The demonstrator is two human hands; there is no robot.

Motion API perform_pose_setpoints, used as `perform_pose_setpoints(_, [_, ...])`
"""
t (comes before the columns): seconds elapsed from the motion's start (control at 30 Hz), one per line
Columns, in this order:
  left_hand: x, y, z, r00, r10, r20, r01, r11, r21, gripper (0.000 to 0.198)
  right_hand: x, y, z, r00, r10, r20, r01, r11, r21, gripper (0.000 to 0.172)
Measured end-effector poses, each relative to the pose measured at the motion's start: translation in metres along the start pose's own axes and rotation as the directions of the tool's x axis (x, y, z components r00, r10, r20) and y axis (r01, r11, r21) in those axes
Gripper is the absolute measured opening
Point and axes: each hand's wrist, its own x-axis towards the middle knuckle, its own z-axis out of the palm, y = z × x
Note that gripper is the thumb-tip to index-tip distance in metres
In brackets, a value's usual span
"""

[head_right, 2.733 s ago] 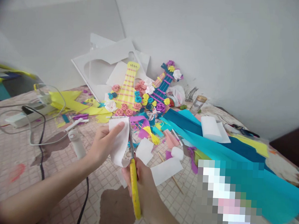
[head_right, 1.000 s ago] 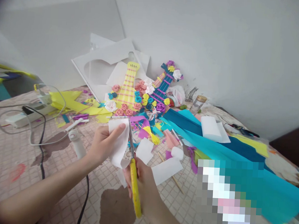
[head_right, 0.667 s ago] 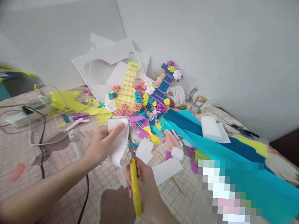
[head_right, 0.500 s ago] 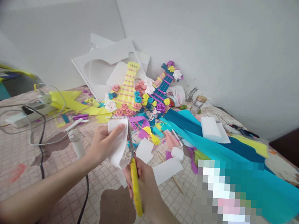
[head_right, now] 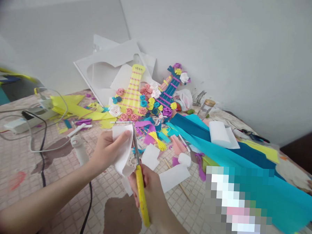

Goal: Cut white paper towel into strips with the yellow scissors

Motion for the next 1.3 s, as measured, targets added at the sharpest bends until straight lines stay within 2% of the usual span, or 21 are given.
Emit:
perform_pose_setpoints(0.2, [0.001, 0.001, 0.0, 1.0, -0.02, -0.014, 0.02, 0.999, -0.031, 0.042, 0.001, -0.001, 0.001, 0.999, 0.049, -0.016, -0.049, 0.999, 0.0, 0.042])
perform_pose_setpoints(0.3, [0.003, -0.002, 0.002, 0.993, -0.115, -0.014, 0.111, 0.982, -0.153, 0.039, 0.003, 0.0, -0.001, 0.996, 0.084, 0.008, -0.084, 0.996, 0.006, 0.043])
perform_pose_setpoints(0.37, [0.007, -0.005, 0.004, 0.974, -0.225, 0.031, 0.224, 0.925, -0.306, 0.036, 0.003, 0.001, -0.002, 0.996, 0.092, 0.019, -0.093, 0.995, 0.029, 0.044])
perform_pose_setpoints(0.47, [0.013, -0.008, 0.007, 0.921, -0.363, 0.145, 0.383, 0.766, -0.516, 0.028, 0.004, 0.003, -0.003, 0.996, 0.078, 0.03, -0.081, 0.993, 0.086, 0.042])
perform_pose_setpoints(0.57, [0.017, -0.01, 0.009, 0.881, -0.366, 0.3, 0.471, 0.627, -0.62, 0.024, 0.006, 0.007, -0.004, 0.993, 0.072, 0.097, -0.087, 0.983, 0.161, 0.043])
perform_pose_setpoints(0.63, [0.018, -0.011, 0.01, 0.852, -0.36, 0.379, 0.523, 0.568, -0.636, 0.025, 0.006, 0.009, -0.005, 0.985, 0.077, 0.152, -0.111, 0.967, 0.23, 0.044])
perform_pose_setpoints(0.73, [0.018, -0.013, 0.01, 0.836, -0.405, 0.369, 0.544, 0.533, -0.647, 0.02, 0.008, 0.01, -0.008, 0.974, 0.079, 0.212, -0.146, 0.935, 0.324, 0.044])
perform_pose_setpoints(0.9, [0.017, -0.016, 0.01, 0.894, -0.322, 0.312, 0.448, 0.609, -0.654, 0.023, 0.012, 0.011, -0.012, 0.96, 0.106, 0.259, -0.201, 0.903, 0.38, 0.046])
perform_pose_setpoints(1.03, [0.018, -0.022, 0.009, 0.928, -0.268, 0.257, 0.367, 0.768, -0.525, 0.026, 0.014, 0.009, -0.012, 0.959, 0.113, 0.259, -0.209, 0.901, 0.38, 0.046])
perform_pose_setpoints(1.17, [0.026, -0.029, 0.002, 0.965, -0.252, 0.079, 0.261, 0.872, -0.414, 0.03, 0.018, 0.002, -0.016, 0.973, 0.097, 0.211, -0.178, 0.898, 0.403, 0.048])
perform_pose_setpoints(1.3, [0.042, -0.029, -0.013, 0.972, -0.185, -0.141, 0.14, 0.95, -0.278, 0.031, 0.023, -0.007, -0.026, 0.981, 0.084, 0.172, -0.155, 0.877, 0.455, 0.052])
